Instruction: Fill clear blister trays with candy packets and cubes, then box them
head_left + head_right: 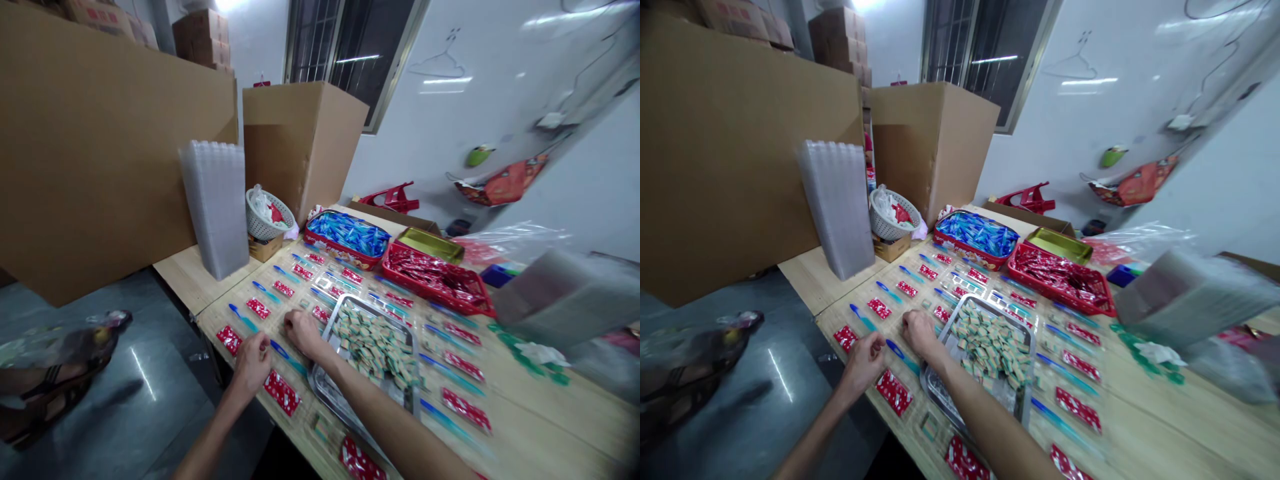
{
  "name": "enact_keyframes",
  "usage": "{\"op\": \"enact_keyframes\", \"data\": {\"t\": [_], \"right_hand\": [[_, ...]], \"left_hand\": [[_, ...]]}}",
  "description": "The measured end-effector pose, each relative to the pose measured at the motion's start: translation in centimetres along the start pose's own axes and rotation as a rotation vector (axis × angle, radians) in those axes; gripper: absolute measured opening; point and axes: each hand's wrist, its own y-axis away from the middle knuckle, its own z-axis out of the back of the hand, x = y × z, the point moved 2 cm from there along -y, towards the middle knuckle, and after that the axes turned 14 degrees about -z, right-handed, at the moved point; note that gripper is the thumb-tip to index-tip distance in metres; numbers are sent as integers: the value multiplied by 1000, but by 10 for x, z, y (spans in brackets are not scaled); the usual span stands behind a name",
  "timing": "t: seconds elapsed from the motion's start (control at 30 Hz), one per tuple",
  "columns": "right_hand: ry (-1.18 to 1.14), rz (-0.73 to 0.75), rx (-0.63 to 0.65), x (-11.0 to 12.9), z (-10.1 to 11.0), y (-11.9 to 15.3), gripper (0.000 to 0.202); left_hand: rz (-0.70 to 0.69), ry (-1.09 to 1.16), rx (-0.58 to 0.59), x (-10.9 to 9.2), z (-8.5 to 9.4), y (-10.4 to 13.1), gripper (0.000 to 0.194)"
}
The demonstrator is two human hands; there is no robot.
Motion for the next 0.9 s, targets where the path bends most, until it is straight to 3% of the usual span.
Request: {"op": "enact_keyframes", "data": {"t": [0.27, 0.53, 0.7, 0.9], "right_hand": [[-82, 46, 24, -7, 3, 5, 22], [-358, 10, -79, -54, 16, 28, 34], [-196, 176, -92, -35, 8, 34, 41], [-6, 146, -106, -14, 2, 19, 23]], "left_hand": [[-41, -71, -1, -15, 0, -3, 14], [-105, -143, 31, -26, -13, -6, 17], [-289, -223, 141, -33, -21, -16, 30], [-333, -275, 241, -36, -24, -23, 34]]}}
